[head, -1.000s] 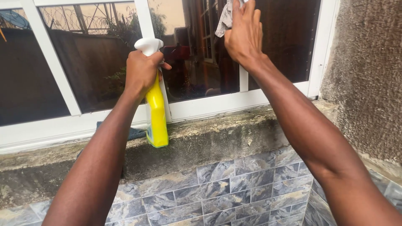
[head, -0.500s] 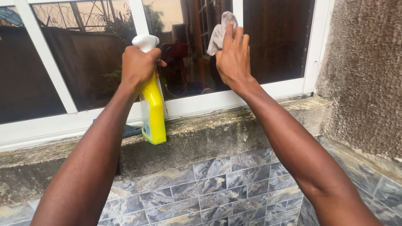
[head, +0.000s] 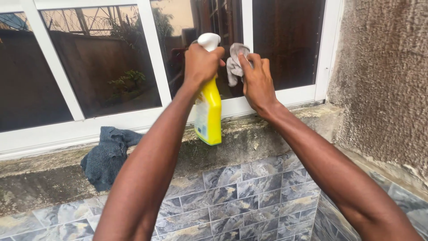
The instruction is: Cleaning the exterior of a window using a spray bottle and a cloth.
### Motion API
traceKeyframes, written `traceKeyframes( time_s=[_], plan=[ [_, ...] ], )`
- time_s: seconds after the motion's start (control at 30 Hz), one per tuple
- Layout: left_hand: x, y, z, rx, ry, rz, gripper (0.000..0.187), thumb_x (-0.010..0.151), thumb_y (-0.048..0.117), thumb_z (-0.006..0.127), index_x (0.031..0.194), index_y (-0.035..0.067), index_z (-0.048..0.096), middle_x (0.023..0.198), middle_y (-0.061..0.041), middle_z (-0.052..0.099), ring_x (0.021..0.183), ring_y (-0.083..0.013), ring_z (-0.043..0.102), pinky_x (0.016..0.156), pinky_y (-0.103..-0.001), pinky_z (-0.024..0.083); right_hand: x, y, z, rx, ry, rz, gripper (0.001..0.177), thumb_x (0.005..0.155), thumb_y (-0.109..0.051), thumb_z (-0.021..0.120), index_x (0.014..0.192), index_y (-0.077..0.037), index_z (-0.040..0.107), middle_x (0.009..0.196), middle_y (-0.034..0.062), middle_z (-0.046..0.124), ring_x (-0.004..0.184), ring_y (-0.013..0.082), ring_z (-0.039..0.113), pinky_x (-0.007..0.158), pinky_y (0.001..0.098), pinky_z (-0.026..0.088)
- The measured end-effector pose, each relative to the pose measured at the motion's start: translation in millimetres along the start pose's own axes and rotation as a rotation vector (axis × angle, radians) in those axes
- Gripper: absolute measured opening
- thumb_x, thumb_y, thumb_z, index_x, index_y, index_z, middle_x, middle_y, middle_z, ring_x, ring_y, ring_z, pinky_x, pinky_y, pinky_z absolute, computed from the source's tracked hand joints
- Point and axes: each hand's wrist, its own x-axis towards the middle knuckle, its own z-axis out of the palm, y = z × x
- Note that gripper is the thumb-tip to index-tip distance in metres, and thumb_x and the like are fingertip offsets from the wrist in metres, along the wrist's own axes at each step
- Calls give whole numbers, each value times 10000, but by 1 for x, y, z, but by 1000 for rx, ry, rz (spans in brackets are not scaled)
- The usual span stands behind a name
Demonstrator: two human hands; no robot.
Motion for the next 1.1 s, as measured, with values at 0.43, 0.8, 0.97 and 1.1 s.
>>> traceKeyframes(
  time_s=[0.43,0.8,0.97,1.1],
  plan=[
    [2,-17,19,-34,56,36,301,785,215,624,751,-63,733,610,-73,744,456,-143,690,472,-303,564,57,66,-2,300,236,-175,538,933,132,546,1412,-76,676,1135,174,597,1083,318,613,984,439,530],
    [9,-25,25,-25,18,15,327,793,216,608,716,-77,730,600,-79,730,440,-143,668,459,-302,550,108,101,-7,-35,417,-285,284,908,76,625,1165,-20,701,1059,190,678,978,381,648,829,482,524],
    [18,-22,32,-60,-35,-21,299,787,199,639,814,-88,718,632,-88,745,433,-153,659,447,-310,540,119,100,-6,-48,393,-316,296,890,94,618,1140,-31,711,1033,178,684,959,382,658,814,485,529],
    [27,-14,42,-104,-29,-72,289,777,194,641,857,-69,730,631,-81,754,420,-157,668,433,-309,548,122,96,-11,-65,375,-334,309,873,111,611,1119,-42,721,1010,166,690,942,384,668,801,487,533]
  ],
)
